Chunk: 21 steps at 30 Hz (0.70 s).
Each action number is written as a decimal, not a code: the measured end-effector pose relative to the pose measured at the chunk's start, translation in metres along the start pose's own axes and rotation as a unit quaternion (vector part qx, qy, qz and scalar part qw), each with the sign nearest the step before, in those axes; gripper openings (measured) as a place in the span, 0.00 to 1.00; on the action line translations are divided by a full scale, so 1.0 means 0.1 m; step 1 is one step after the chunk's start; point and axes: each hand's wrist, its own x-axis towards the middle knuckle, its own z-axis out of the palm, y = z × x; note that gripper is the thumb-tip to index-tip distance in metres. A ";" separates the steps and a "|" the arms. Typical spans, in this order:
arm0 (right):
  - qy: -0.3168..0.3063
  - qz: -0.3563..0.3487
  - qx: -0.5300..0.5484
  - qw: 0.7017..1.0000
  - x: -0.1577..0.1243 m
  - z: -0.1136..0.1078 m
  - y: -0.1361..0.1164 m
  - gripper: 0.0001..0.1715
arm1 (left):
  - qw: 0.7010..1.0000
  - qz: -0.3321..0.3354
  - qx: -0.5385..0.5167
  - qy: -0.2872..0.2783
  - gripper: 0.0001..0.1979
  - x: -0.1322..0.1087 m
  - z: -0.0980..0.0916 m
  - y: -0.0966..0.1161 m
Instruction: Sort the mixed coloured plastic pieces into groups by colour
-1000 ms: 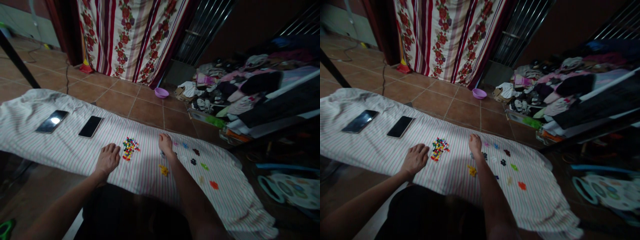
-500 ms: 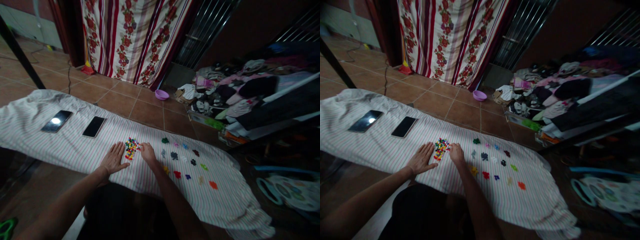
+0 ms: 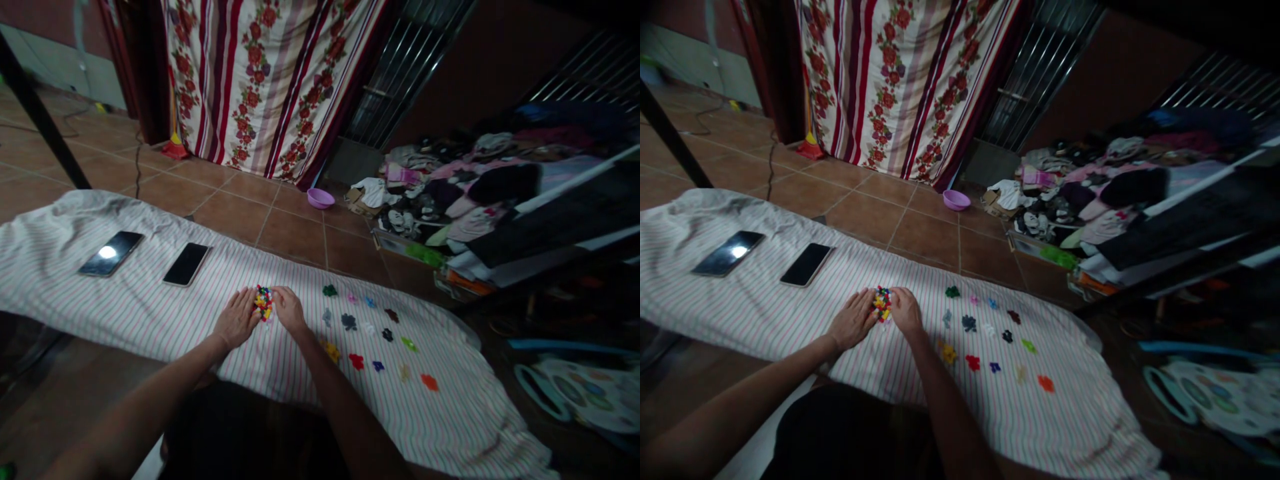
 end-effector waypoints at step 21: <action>-0.037 -0.077 -0.121 0.989 -0.37 0.41 -0.36 0.14 | 0.986 -0.059 -0.155 0.004 0.24 0.04 -0.15 -0.09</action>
